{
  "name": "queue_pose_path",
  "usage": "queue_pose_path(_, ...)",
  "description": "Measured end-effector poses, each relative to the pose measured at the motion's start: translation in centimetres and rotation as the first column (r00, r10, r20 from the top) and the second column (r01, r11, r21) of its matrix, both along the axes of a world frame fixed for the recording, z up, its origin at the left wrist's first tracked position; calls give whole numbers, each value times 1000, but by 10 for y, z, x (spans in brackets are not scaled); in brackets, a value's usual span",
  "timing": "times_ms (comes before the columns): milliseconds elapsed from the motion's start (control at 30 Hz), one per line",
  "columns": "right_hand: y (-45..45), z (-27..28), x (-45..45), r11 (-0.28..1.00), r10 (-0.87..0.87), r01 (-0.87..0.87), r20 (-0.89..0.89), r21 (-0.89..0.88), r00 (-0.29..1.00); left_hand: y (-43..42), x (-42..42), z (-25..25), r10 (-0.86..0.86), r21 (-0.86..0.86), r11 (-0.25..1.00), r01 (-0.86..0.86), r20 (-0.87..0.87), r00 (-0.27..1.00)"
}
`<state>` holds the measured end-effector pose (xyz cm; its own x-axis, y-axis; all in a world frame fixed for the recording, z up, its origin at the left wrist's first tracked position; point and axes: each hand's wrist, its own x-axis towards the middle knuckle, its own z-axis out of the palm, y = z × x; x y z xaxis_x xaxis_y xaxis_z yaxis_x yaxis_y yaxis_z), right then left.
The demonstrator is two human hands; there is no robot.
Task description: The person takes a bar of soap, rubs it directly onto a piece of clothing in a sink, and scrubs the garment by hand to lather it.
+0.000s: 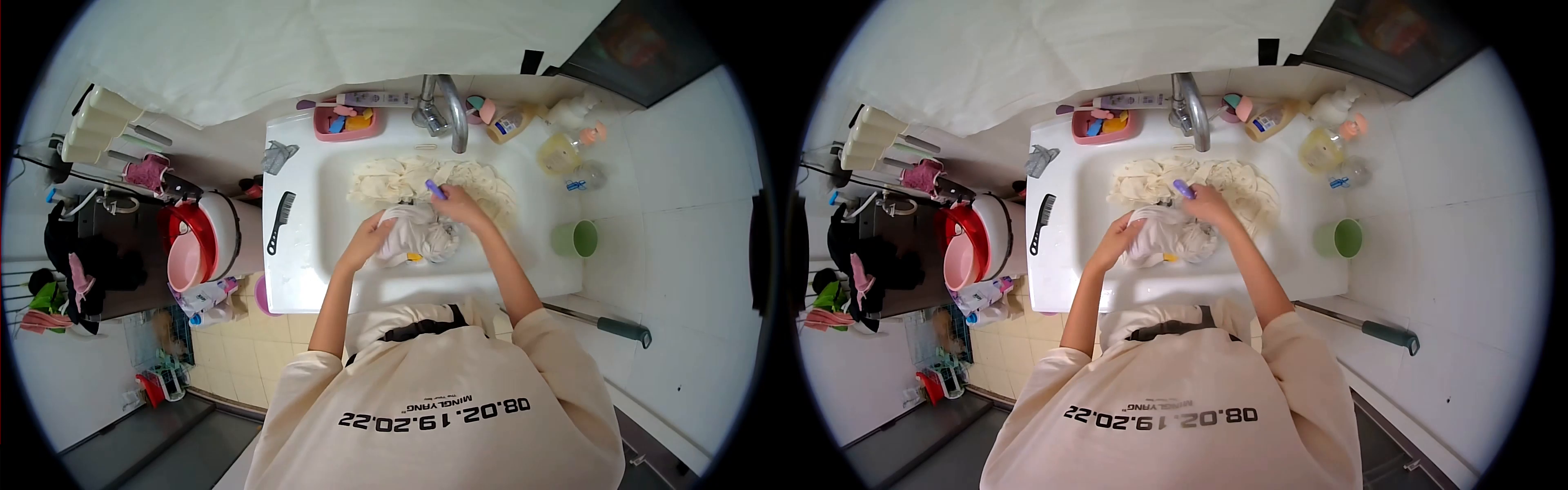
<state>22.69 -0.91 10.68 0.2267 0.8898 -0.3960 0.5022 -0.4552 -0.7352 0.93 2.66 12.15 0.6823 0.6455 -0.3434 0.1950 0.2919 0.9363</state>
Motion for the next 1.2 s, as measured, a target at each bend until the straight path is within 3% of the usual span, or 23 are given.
queue_pose_path(33, 0, -14, -4, 1000, -5, 5, 2, 0, 1000, -1, -1, 0, -5, 0, 1000, 5, 2, 1000)
queue_pose_path(100, 0, -30, -14, 998, 39, -33, 115, -49, 993, -1, -2, 0, 114, -226, 964, -140, -123, 986)
queue_pose_path(133, 0, -32, -17, 998, 36, -31, 117, -49, 992, 0, -3, 5, 112, -227, 964, -137, -122, 986)
queue_pose_path(200, -1, -36, -23, 993, 117, -116, -17, 16, 993, 3, -6, 16, 24, -369, 927, -71, -131, 991)
queue_pose_path(333, 5, -56, -33, 954, 228, -238, 74, 182, 971, 9, -16, 9, -12, -371, 928, -27, -102, 995)
queue_pose_path(367, 7, -51, -37, 859, 145, -232, 219, 455, 965, 14, -22, 6, -124, -254, 964, 82, -156, 980)
queue_pose_path(400, 7, -46, -42, 684, 20, -254, 331, 684, 944, 18, -25, 3, -227, -140, 970, 199, -222, 948)
queue_pose_path(433, 7, -31, -49, 685, 17, -252, 330, 683, 944, 16, -22, 12, -229, -140, 969, 202, -222, 948)
queue_pose_path(467, 7, -8, -57, 798, 219, -67, -185, 599, 958, 14, -18, 31, -288, -76, 958, 278, -247, 925)
queue_pose_path(500, 6, 9, -60, 907, 285, 30, -665, 420, 691, 13, -14, 46, -344, -13, 935, 354, -275, 898)
queue_pose_path(533, 4, 20, -57, 907, 281, 34, -665, 419, 692, 14, -14, 54, -348, -14, 934, 358, -274, 897)
queue_pose_path(567, 4, 29, -52, 951, 307, -252, -620, 178, 722, 19, -14, 61, -387, -8, 916, 400, -271, 881)
queue_pose_path(600, 3, 33, -49, 865, 350, -492, -581, -101, 735, 23, -15, 68, -424, -2, 898, 440, -269, 864)
queue_pose_path(700, -5, 32, -33, 810, 451, -587, -623, -16, 639, 29, -23, 87, -330, 3, 940, 342, -254, 909)
queue_pose_path(733, -10, 32, -29, 808, 454, -588, -622, -14, 638, 31, -26, 93, -335, 10, 937, 350, -263, 905)
queue_pose_path(800, -20, 30, -26, 905, 403, -356, -731, 231, 551, 31, -32, 91, -334, 19, 939, 344, -195, 922)
queue_pose_path(833, -22, 35, -27, 906, 402, -355, -733, 232, 549, 30, -35, 89, -336, 27, 940, 341, -124, 934)
queue_pose_path(900, -27, 56, -27, 982, 189, -106, -855, 158, 482, 31, -40, 77, -291, 28, 955, 296, -105, 951)
queue_pose_path(1033, -25, 68, -21, 979, 186, -37, -815, 198, 548, 23, -34, 79, -179, 63, 981, 186, -104, 978)
queue_pose_path(1100, -22, 72, -14, 964, 237, -107, -596, 245, 767, 19, -29, 84, -142, 96, 983, 154, -117, 983)
queue_pose_path(1133, -21, 72, -11, 963, 238, -107, -596, 246, 767, 18, -28, 86, -102, 129, 984, 119, -131, 986)
queue_pose_path(1200, -20, 72, -5, 939, 325, -255, -348, 231, 879, 16, -23, 89, -58, 174, 982, 79, -125, 990)
